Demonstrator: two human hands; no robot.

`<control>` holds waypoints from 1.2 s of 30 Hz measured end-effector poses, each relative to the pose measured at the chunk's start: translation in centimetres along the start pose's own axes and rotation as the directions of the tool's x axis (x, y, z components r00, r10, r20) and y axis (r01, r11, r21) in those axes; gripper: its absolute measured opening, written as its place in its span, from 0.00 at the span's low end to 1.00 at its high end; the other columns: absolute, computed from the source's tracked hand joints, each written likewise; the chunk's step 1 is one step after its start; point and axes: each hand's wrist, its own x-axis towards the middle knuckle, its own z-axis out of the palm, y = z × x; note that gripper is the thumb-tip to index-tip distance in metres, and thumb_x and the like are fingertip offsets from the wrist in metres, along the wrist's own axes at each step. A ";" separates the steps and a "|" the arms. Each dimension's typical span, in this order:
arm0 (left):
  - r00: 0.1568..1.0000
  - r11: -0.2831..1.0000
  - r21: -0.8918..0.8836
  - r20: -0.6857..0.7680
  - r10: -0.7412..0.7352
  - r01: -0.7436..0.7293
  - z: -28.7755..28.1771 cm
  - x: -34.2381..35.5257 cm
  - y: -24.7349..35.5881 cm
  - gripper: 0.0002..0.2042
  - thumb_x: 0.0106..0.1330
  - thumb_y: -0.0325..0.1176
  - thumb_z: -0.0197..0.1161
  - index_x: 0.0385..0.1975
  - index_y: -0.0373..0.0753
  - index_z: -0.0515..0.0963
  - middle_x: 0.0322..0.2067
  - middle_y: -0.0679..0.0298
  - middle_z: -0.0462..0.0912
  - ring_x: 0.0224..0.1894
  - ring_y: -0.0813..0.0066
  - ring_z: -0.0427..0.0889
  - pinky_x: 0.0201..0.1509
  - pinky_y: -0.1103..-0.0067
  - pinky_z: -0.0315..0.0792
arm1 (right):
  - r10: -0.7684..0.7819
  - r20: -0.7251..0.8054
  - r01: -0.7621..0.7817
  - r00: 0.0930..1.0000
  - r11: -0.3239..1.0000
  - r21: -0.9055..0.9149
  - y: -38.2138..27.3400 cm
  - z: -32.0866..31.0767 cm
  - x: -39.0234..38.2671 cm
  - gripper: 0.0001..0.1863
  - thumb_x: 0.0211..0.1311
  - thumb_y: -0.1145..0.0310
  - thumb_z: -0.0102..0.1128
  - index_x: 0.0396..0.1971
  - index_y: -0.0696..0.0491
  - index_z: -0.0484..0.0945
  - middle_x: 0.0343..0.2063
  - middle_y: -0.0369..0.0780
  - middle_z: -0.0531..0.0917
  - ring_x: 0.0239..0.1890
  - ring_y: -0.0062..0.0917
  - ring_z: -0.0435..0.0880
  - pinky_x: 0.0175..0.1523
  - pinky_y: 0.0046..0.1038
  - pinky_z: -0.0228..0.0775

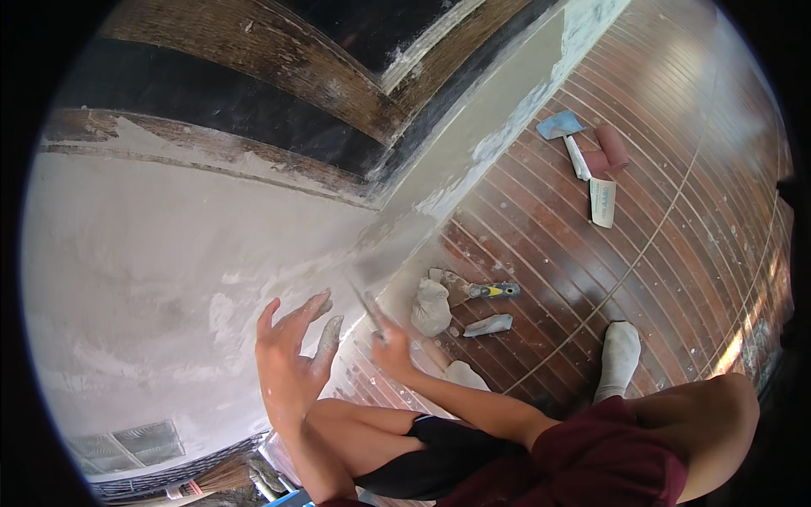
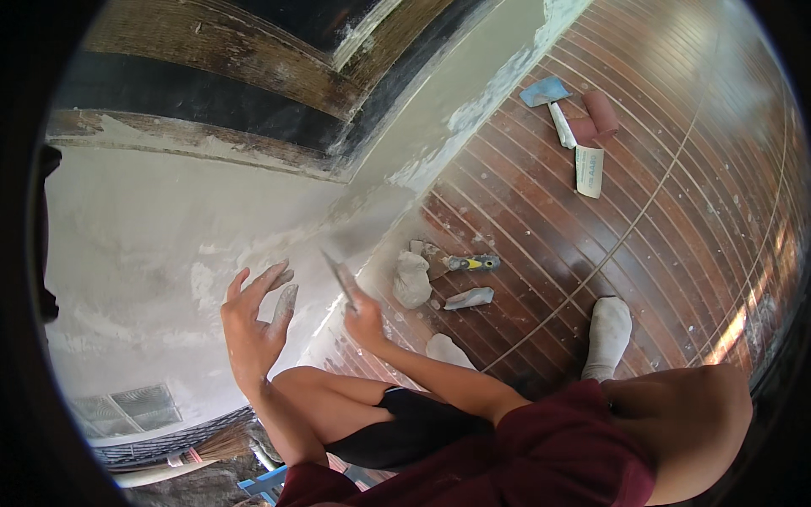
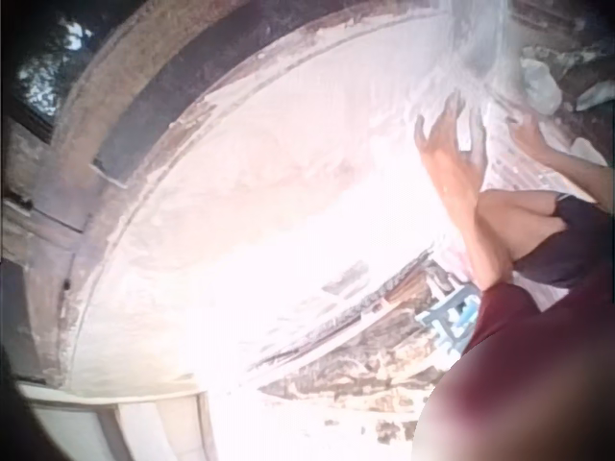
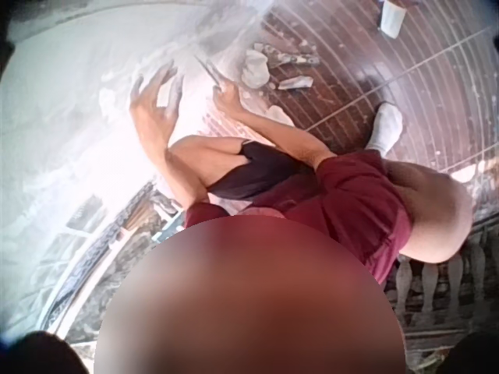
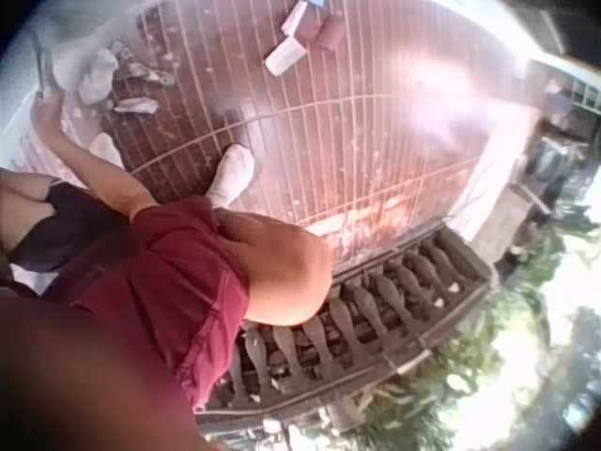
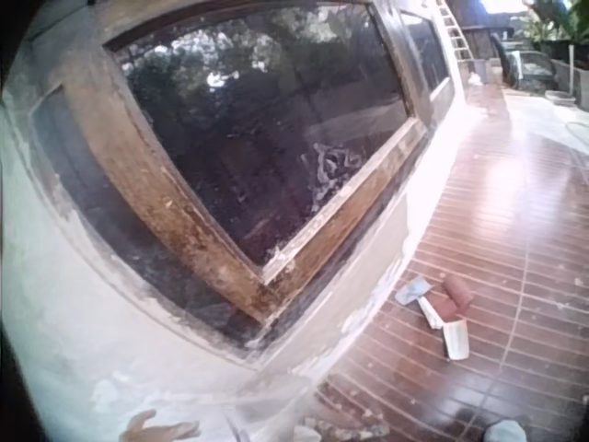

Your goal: The person applies a bead of white sealant along the base of a wall using a caulking gun. They then smooth the bead with a finger and wipe excess material onto a cloth, repeating the process along the wall's length.

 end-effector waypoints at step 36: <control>0.993 0.994 -0.061 0.090 -0.081 0.087 -1.1 2.3 6.4 0.15 0.53 0.29 0.63 0.42 0.32 0.80 0.31 0.51 0.86 0.39 0.55 0.85 0.63 0.60 0.64 | -0.505 -0.633 0.297 0.587 0.861 -0.412 -12.4 -37.4 40.3 0.28 0.54 0.77 0.44 0.58 0.61 0.70 0.43 0.52 0.82 0.45 0.37 0.81 0.53 0.31 0.69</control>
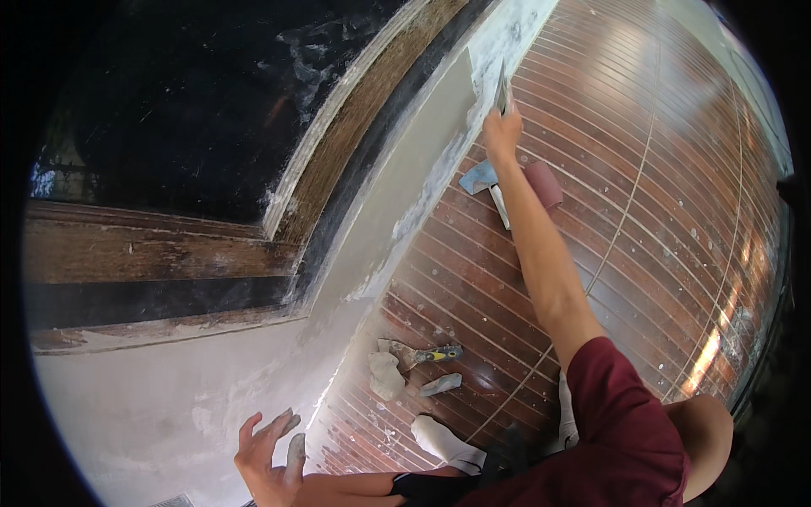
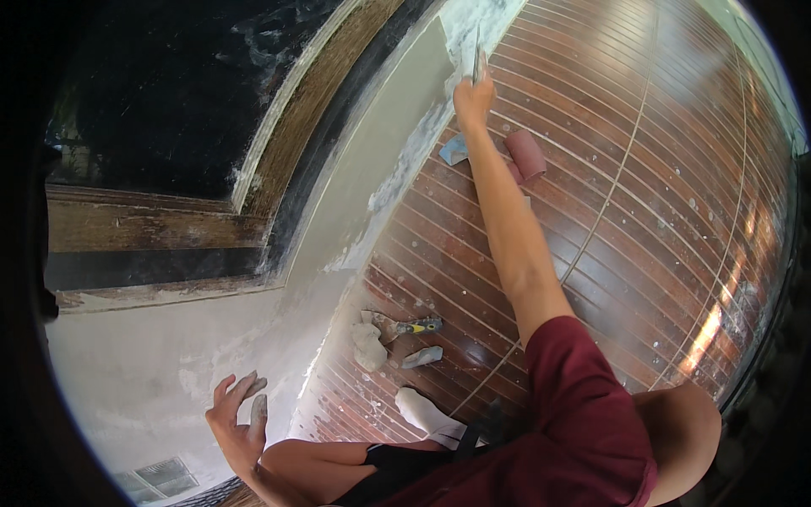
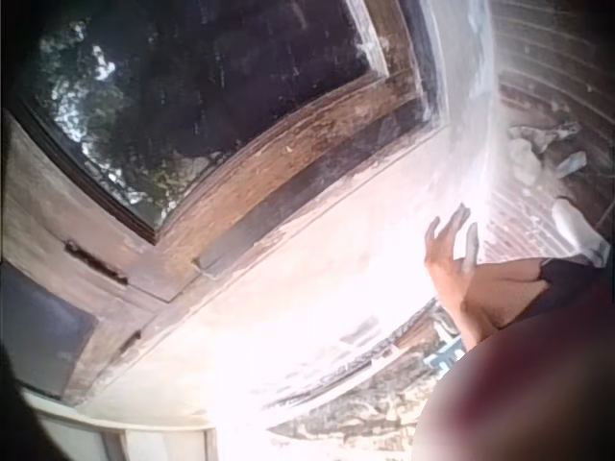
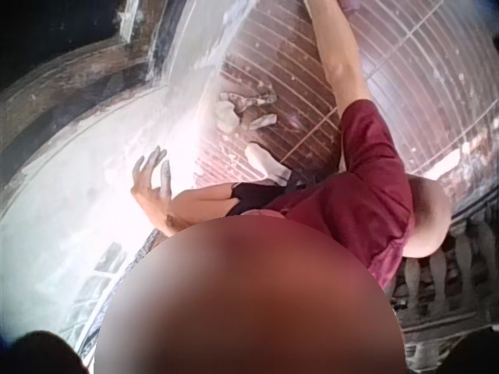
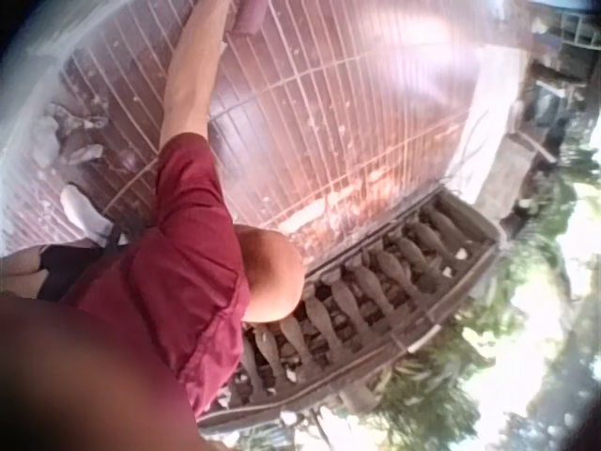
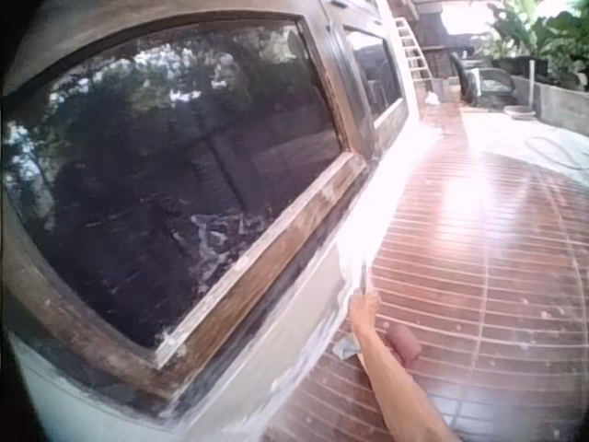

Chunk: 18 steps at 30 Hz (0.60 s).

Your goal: The person applies a bead of white sealant along the base of a wall using a caulking gun. They then smooth the bead with a finger and wipe excess material onto a cloth, repeating the process along the wall's length.

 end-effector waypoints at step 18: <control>0.979 0.949 0.245 -0.088 -0.184 0.200 -1.1 -4.8 2.4 0.17 0.65 0.41 0.58 0.41 0.30 0.80 0.28 0.51 0.86 0.36 0.56 0.85 0.63 0.56 0.63 | -0.197 0.477 0.070 0.856 0.960 0.271 -4.8 0.9 -38.7 0.39 0.45 0.88 0.51 0.64 0.54 0.66 0.66 0.50 0.63 0.70 0.42 0.57 0.73 0.40 0.50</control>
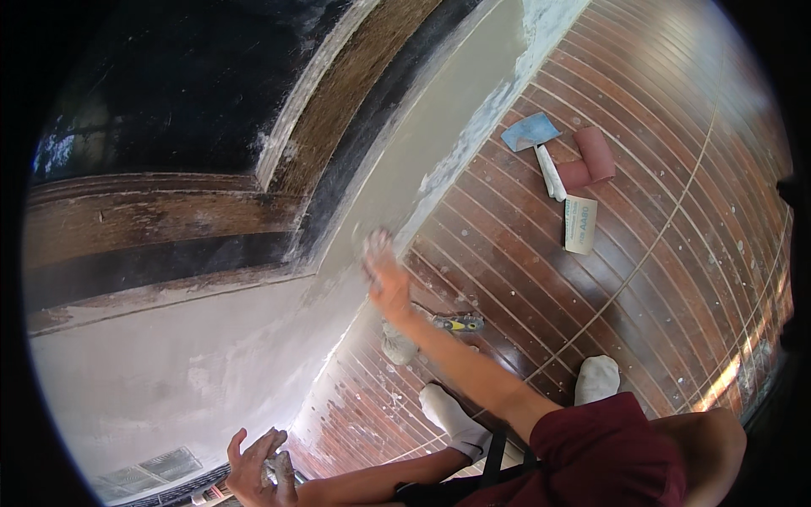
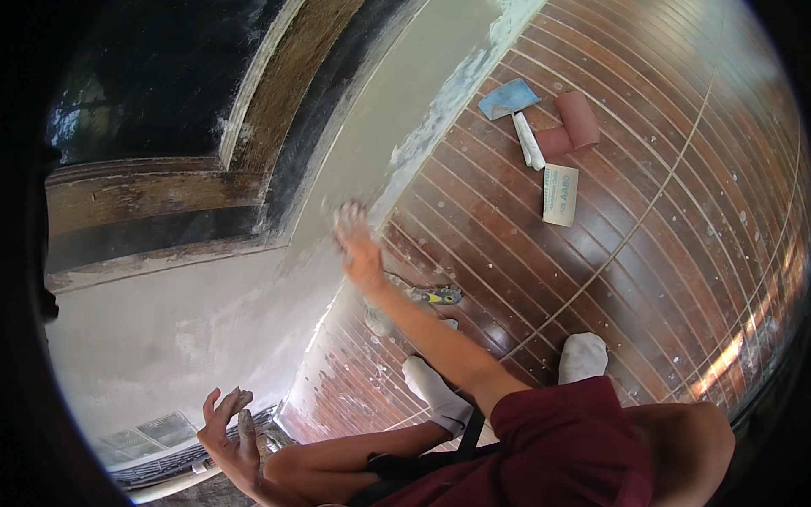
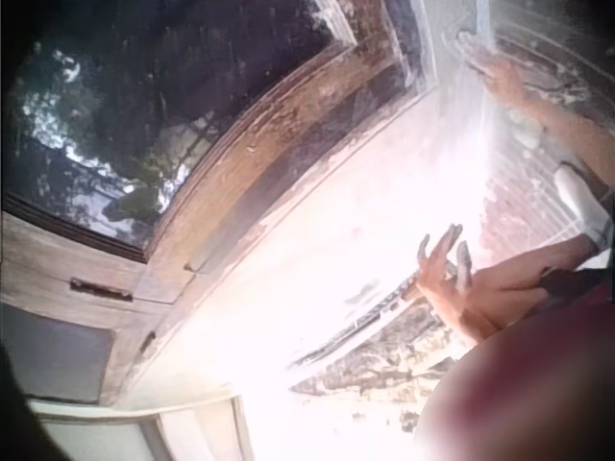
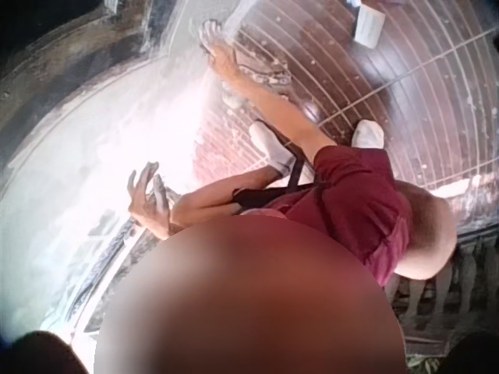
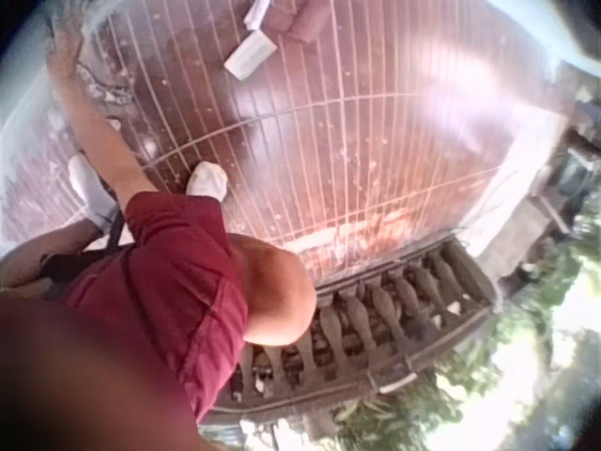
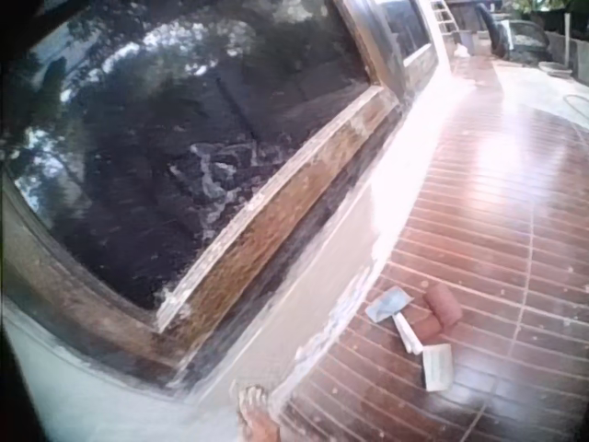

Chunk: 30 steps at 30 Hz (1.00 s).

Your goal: The person applies a bead of white sealant along the base of a wall using a caulking gun. They then smooth the bead with a finger and wipe excess material onto a cloth, repeating the process along the wall's length.

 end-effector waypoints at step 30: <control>0.996 1.000 -0.006 -0.078 -0.030 0.029 1.0 0.7 -3.6 0.12 0.63 0.33 0.59 0.39 0.30 0.81 0.27 0.53 0.86 0.33 0.58 0.85 0.62 0.57 0.65 | -0.048 -0.077 0.034 0.996 0.985 -0.169 1.4 -0.9 7.3 0.32 0.55 0.80 0.58 0.64 0.54 0.66 0.67 0.49 0.61 0.70 0.46 0.57 0.71 0.44 0.52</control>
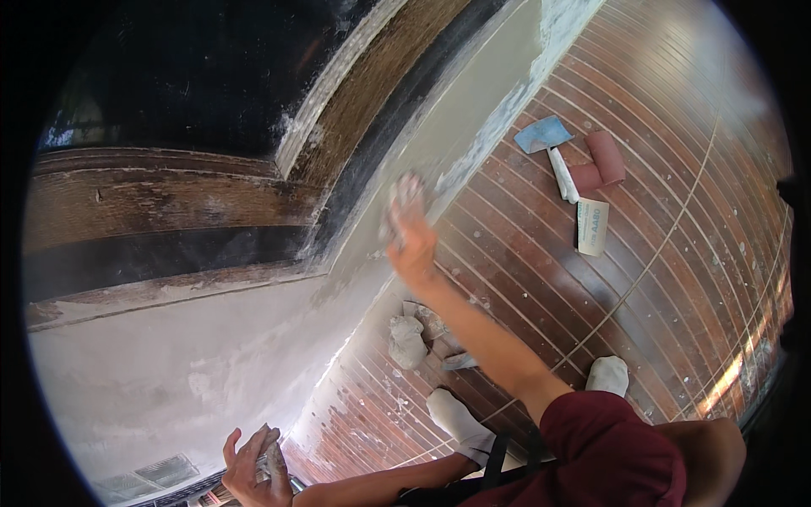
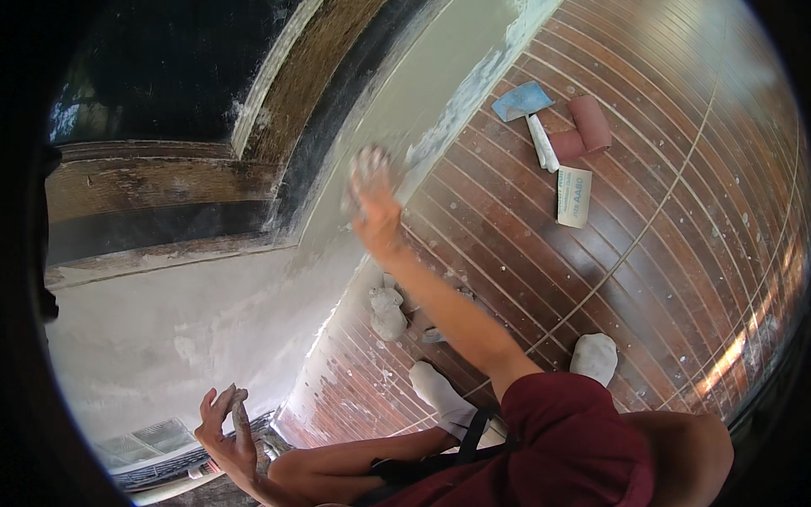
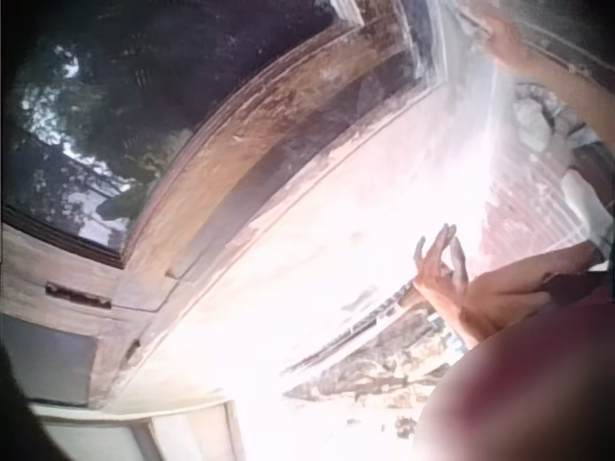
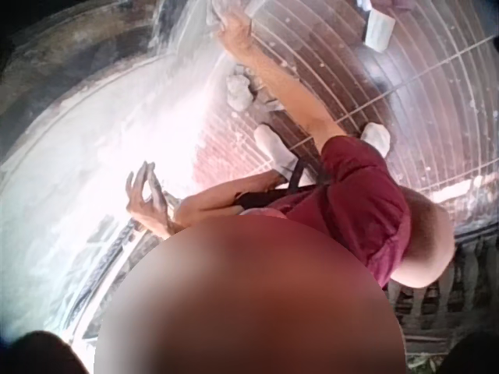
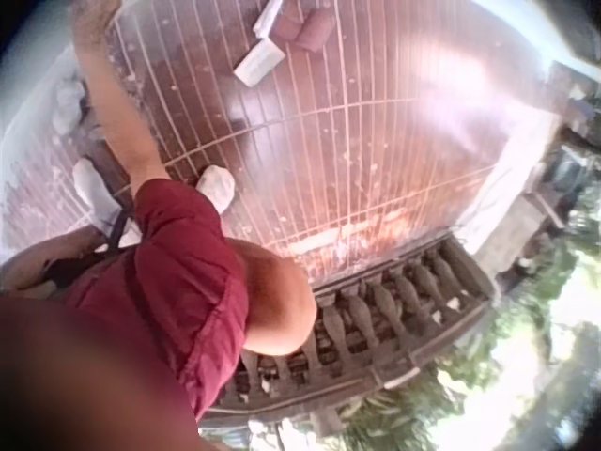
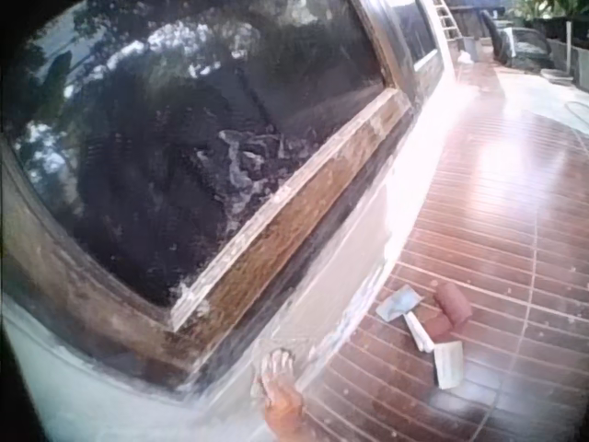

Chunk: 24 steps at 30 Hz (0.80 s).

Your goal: The person applies a bead of white sealant along the base of a wall using a caulking gun. They then smooth the bead with a finger and wipe excess material onto a cloth, repeating the process along the wall's length.

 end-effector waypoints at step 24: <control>0.994 0.996 -0.037 -0.076 0.080 -0.083 -0.9 0.4 -0.1 0.13 0.65 0.33 0.57 0.40 0.30 0.81 0.27 0.52 0.85 0.32 0.59 0.85 0.63 0.58 0.65 | 0.158 -0.314 -0.227 0.936 0.954 -0.196 10.6 -12.5 24.4 0.31 0.47 0.77 0.50 0.59 0.57 0.72 0.46 0.58 0.79 0.50 0.51 0.78 0.59 0.36 0.66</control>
